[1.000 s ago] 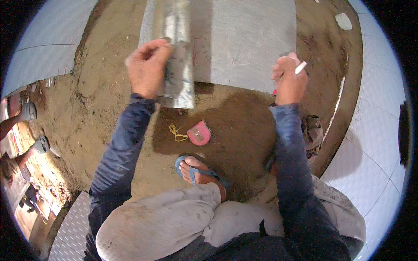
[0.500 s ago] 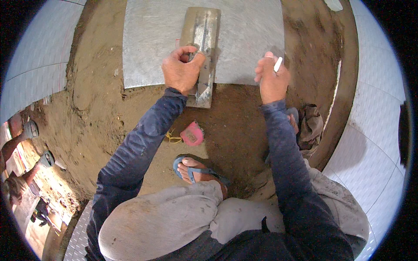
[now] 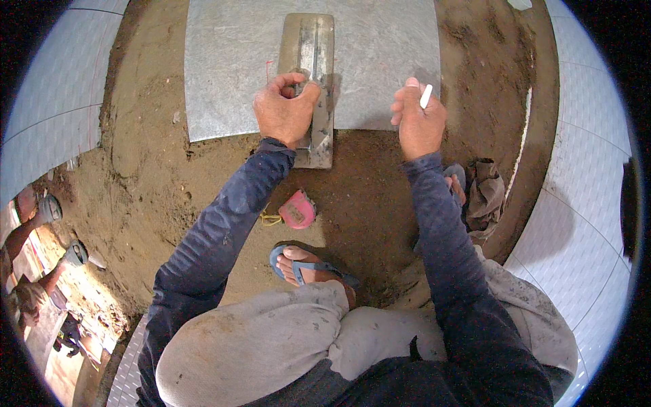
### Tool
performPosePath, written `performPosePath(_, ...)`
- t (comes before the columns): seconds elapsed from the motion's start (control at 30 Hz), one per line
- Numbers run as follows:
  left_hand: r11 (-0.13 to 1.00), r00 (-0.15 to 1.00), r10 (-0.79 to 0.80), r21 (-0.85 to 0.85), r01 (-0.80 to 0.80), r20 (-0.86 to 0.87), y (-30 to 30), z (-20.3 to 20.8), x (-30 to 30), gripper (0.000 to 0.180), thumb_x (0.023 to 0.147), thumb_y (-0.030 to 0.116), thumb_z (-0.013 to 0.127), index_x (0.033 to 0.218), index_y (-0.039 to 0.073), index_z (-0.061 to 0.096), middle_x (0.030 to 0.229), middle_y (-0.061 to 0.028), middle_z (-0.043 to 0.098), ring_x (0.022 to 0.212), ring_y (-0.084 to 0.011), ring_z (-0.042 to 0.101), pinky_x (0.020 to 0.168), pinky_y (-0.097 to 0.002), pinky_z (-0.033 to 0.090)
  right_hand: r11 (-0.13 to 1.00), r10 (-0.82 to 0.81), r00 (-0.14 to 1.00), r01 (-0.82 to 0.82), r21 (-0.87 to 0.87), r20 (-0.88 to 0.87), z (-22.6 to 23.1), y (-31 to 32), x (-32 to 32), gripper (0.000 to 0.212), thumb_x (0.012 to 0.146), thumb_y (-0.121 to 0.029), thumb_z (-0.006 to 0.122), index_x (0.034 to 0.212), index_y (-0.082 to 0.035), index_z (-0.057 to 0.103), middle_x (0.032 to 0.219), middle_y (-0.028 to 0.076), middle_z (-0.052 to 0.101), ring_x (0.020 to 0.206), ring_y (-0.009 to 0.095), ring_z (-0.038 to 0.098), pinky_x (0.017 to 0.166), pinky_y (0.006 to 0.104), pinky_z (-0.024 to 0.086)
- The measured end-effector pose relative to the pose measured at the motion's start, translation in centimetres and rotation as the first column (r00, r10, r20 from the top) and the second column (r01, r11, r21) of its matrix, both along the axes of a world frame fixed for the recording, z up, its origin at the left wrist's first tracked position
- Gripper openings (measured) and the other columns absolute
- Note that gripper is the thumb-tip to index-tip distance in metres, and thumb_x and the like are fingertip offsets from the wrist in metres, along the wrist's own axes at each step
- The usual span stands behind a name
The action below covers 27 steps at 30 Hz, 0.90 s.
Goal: The person measures the floor area and a large tile using a tape measure. They then use a red marker and a metal straightedge to draw lines on the tile, preparing it for cutting.
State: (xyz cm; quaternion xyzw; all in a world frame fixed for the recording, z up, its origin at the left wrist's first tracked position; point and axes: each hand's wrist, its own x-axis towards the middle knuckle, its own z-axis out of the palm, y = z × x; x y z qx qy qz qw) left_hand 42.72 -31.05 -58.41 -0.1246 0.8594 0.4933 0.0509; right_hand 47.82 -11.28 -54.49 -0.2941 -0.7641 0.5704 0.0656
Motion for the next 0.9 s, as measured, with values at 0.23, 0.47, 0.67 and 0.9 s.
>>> performPosePath(0.23,1.0,1.0,0.006,-0.015,-0.006,-0.007,0.1,0.1,0.0,0.03,0.075,0.024,0.073,0.095,0.002,0.072,0.065,0.0014,0.06,0.059,-0.0066,0.052,0.054,-0.0253,0.044,0.999,-0.018,1.0,0.018,0.031,0.012,-0.2,-0.2,-0.1,0.04,0.099,-0.034,0.052,0.081,0.0,0.063,0.064,0.005,0.061,0.052,0.013,0.057,0.047,0.0302,0.046)
performPosePath(0.47,0.998,0.999,-0.014,-0.063,0.012,-0.03,0.1,-0.2,-0.1,0.03,0.074,0.025,0.074,0.094,0.003,0.073,0.062,0.0024,0.057,0.057,-0.0069,0.05,0.053,-0.0259,0.043,0.999,-0.053,0.993,0.052,-0.007,-0.11,0.9,-1.4,-1.2,0.042,0.098,-0.037,0.051,0.078,-0.002,0.062,0.065,0.004,0.059,0.057,0.013,0.056,0.051,0.0315,0.044)
performPosePath(0.67,0.994,0.998,-0.018,-0.11,0.012,-0.052,0.5,0.3,-0.2,0.03,0.072,0.026,0.074,0.092,0.003,0.074,0.062,0.0005,0.056,0.057,-0.0097,0.051,0.054,-0.0275,0.044,0.997,0.073,0.979,-0.068,0.032,-0.19,-1.0,-2.3,-3.2,0.026,0.09,-0.026,0.062,0.083,-0.002,0.065,0.069,0.004,0.062,0.064,0.014,0.059,0.059,0.0321,0.047)
performPosePath(0.9,0.993,1.0,-0.016,-0.121,0.016,-0.004,0.3,0.5,-0.3,0.032,0.071,0.027,0.073,0.093,0.003,0.073,0.07,-0.008,0.067,0.065,-0.0154,0.062,0.064,-0.0312,0.051,0.982,0.14,0.968,-0.109,0.157,-0.209,-3.2,-3.4,-4.2,0.014,0.085,-0.017,0.067,0.087,-0.004,0.067,0.076,0.011,0.068,0.07,0.019,0.066,0.067,0.033,0.051)
